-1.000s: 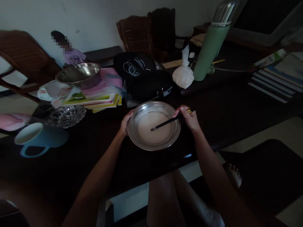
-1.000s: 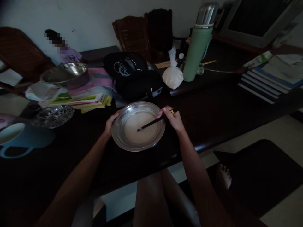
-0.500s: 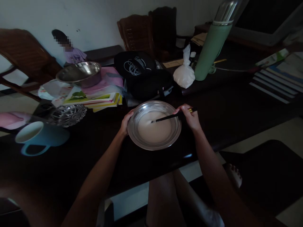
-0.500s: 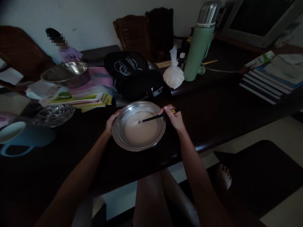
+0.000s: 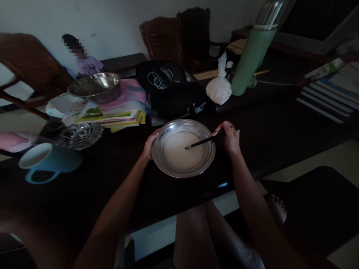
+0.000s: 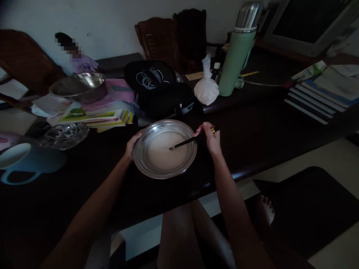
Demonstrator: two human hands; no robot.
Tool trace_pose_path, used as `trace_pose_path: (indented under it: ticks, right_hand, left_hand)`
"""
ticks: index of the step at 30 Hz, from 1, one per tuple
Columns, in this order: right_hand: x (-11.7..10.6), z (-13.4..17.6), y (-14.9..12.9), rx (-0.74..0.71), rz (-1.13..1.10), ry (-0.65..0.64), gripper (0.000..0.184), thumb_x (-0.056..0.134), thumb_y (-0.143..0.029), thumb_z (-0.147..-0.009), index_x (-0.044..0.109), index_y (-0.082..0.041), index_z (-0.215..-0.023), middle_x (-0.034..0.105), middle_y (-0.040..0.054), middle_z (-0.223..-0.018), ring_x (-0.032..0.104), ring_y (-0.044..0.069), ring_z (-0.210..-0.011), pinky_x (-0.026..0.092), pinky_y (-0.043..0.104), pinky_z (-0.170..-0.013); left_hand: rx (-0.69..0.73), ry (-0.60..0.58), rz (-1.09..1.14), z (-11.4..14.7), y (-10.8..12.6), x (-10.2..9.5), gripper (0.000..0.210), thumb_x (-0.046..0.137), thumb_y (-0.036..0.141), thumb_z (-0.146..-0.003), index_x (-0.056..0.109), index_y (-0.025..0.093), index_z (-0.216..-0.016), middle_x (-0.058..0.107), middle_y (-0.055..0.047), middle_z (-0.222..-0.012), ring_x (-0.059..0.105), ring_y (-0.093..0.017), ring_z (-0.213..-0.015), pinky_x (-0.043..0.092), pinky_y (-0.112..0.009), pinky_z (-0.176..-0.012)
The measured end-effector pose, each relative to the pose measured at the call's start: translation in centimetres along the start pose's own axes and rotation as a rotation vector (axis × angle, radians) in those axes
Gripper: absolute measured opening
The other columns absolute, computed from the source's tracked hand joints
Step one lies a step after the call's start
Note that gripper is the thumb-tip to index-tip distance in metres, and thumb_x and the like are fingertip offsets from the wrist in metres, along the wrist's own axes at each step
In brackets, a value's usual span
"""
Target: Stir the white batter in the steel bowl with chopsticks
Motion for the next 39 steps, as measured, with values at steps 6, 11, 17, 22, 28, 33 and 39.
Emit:
trace_pose_path:
  ticks: [6,11,17,22,28,33,39]
  right_hand:
    - [0.55,0.16,-0.34,-0.01,0.073,-0.18,0.042,0.057,-0.061,-0.087,0.068,-0.024,-0.068,0.071,0.0012,-0.062,0.068,0.019,-0.065,0.055,0.035,-0.071]
    - [0.06,0.04,-0.42,-0.025,0.013,0.001,0.042,0.055,-0.058,-0.09,0.067,-0.025,-0.068,0.068,-0.0002,-0.056,0.066,0.018,-0.058,0.054,0.033,-0.065]
    - [0.55,0.15,-0.38,-0.006,0.081,-0.169,0.043,0.058,-0.062,-0.087,0.069,-0.025,-0.068,0.071,0.0012,-0.061,0.068,0.019,-0.064,0.055,0.034,-0.068]
    - [-0.04,-0.04,-0.15,-0.024,0.006,0.005,0.042,0.055,-0.059,-0.09,0.067,-0.024,-0.068,0.068,-0.0009,-0.056,0.066,0.017,-0.057,0.055,0.032,-0.064]
    - [0.49,0.16,-0.49,-0.02,0.084,-0.166,0.044,0.057,-0.061,-0.088,0.068,-0.025,-0.067,0.07,0.001,-0.059,0.068,0.019,-0.063,0.056,0.035,-0.069]
    - [0.05,-0.02,-0.18,-0.034,0.042,0.002,0.043,0.055,-0.061,-0.089,0.066,-0.024,-0.069,0.069,-0.0003,-0.059,0.067,0.018,-0.06,0.055,0.033,-0.066]
    - [0.39,0.24,-0.21,-0.008,0.031,-0.142,0.042,0.056,-0.06,-0.089,0.068,-0.024,-0.069,0.068,-0.0007,-0.056,0.067,0.018,-0.059,0.054,0.033,-0.068]
  left_hand:
    - [-0.012,0.011,0.0,-0.03,0.02,-0.09,0.035,0.065,0.04,-0.074,0.072,0.019,-0.101,0.076,-0.007,-0.105,0.063,-0.031,-0.116,0.049,-0.041,-0.098]
    - [0.004,-0.01,-0.004,0.06,0.1,0.04,0.036,0.064,0.041,-0.075,0.072,0.02,-0.103,0.075,-0.007,-0.104,0.063,-0.031,-0.116,0.049,-0.041,-0.098]
    - [-0.003,0.006,-0.007,-0.03,0.07,-0.02,0.038,0.066,0.041,-0.073,0.072,0.019,-0.103,0.076,-0.007,-0.103,0.063,-0.032,-0.116,0.049,-0.042,-0.098]
    - [0.001,0.003,-0.003,0.02,0.06,0.02,0.036,0.066,0.041,-0.073,0.072,0.02,-0.102,0.076,-0.006,-0.105,0.064,-0.032,-0.115,0.049,-0.042,-0.099]
    - [0.007,-0.003,-0.022,-0.11,-0.01,-0.09,0.034,0.064,0.041,-0.075,0.072,0.02,-0.101,0.075,-0.008,-0.105,0.063,-0.032,-0.117,0.049,-0.042,-0.098]
    - [0.001,0.009,-0.005,-0.03,0.07,-0.01,0.036,0.064,0.04,-0.074,0.072,0.02,-0.102,0.075,-0.007,-0.105,0.063,-0.032,-0.116,0.048,-0.042,-0.099]
    - [-0.011,0.007,0.017,0.05,0.06,-0.03,0.035,0.065,0.039,-0.074,0.072,0.018,-0.102,0.075,-0.007,-0.105,0.063,-0.031,-0.116,0.048,-0.041,-0.099]
Point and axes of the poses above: each hand's wrist, its own z-axis away from the middle knuckle, its own x-axis out of the palm, y = z × x, the point moved 2 cm from there along -z, towards the middle knuckle
